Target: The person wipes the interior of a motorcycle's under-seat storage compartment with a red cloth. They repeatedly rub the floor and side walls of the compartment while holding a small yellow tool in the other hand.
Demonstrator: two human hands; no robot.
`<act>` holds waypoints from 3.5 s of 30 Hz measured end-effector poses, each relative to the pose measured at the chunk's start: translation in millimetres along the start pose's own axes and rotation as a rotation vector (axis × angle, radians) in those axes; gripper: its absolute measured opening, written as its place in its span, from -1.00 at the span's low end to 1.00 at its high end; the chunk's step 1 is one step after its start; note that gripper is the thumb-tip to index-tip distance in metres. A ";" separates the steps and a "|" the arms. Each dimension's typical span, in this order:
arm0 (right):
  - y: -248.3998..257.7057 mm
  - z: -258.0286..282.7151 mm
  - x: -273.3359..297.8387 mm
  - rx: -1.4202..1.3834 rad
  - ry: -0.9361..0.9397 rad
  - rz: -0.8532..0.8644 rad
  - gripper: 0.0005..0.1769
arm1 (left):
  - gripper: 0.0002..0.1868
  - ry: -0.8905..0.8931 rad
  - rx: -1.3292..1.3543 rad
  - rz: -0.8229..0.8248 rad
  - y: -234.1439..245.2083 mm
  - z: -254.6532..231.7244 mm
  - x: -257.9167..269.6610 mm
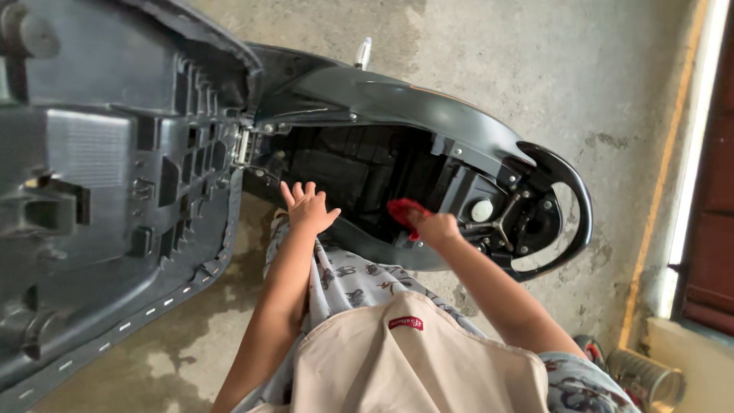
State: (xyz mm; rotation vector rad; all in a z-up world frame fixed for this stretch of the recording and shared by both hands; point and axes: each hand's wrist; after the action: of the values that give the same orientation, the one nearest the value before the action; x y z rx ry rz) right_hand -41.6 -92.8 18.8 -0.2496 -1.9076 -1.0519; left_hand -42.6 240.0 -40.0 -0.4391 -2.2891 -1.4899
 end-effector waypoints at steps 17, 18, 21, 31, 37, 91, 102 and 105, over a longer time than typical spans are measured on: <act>18.9 -18.7 -22.1 0.146 -0.073 0.022 -0.31 | -0.44 0.038 0.007 -0.004 -4.4 -2.2 0.4; 31.6 -32.4 -32.6 0.096 -0.123 -0.102 -0.29 | -0.44 0.050 0.005 0.007 -3.0 -2.9 -1.0; 51.8 -48.5 -54.1 0.025 -0.137 -0.270 -0.30 | -0.44 0.071 -0.010 0.030 -0.6 -4.4 -1.1; 0.0 23.5 -29.0 -0.165 0.082 0.011 -0.64 | -0.42 0.094 -0.006 -0.007 -7.9 -4.7 -1.0; 2.6 -4.7 -1.3 -0.857 -0.135 -0.132 -0.55 | -0.53 0.098 0.190 -0.257 -44.3 -15.7 3.9; 27.9 136.3 -202.1 -0.579 -0.363 -0.529 -0.29 | -0.28 0.014 -0.058 0.057 -8.2 37.0 -3.9; 52.9 105.5 -235.1 -0.562 -0.432 -0.643 -0.39 | -0.25 0.008 -0.071 0.064 -14.9 40.7 -8.1; 26.0 121.8 -211.5 -0.489 -0.296 -0.645 -0.30 | -0.26 0.026 -0.062 0.088 -10.8 38.2 -7.3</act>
State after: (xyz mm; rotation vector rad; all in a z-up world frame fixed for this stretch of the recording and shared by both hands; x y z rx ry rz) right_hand 15.9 64.3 -160.9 -0.0562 -2.0127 -2.0127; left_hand -46.3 270.4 -66.3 -0.5284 -2.1792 -1.5176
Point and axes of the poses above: each hand's wrist, its own x-axis away from the middle knuckle, its own y-axis out of the back of the hand, z = x × y, and after that the axes turned 4 degrees about y, right-handed
